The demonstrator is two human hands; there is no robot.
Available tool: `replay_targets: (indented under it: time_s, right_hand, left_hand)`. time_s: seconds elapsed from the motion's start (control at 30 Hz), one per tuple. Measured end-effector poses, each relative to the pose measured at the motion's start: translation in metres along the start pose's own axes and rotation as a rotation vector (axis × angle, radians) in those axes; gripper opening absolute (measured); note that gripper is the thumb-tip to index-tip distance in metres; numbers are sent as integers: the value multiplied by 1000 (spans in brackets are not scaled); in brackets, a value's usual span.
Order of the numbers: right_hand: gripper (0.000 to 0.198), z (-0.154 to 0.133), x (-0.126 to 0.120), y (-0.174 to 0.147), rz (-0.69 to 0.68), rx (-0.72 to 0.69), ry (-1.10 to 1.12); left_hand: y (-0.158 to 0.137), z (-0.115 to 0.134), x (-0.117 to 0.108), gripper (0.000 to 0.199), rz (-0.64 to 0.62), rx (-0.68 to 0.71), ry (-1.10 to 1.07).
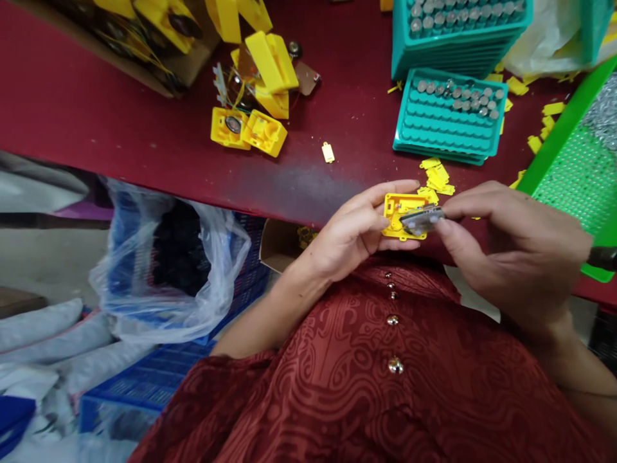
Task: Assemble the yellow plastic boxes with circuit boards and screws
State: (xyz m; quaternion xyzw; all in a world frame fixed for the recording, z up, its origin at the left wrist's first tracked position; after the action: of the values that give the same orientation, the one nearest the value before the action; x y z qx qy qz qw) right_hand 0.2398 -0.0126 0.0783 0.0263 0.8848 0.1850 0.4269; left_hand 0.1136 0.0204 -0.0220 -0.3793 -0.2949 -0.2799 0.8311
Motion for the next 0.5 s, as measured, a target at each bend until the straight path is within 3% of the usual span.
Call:
replay_targets:
  time_s: [0.2,0.5]
  right_hand:
    - [6,5,-4,3,47,24,85]
    - [9,0,-1,7,-109,-110,-32]
  left_hand:
    - [-3,1,0,52,19,27,96]
    - [2,-1,1,49,81,63,208]
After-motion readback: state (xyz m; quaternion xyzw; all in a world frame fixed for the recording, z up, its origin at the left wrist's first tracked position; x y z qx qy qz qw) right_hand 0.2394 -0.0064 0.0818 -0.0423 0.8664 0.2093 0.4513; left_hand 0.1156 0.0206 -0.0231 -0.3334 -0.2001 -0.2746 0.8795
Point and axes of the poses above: each hand's wrist, its own y-axis towards the middle knuckle, its own x-axis out of the palm, z = x × y, the point moved 8 cm from there along y, towards the middle knuckle, and after that the axes turned 1 degree about -x, right-handed, at the moved point
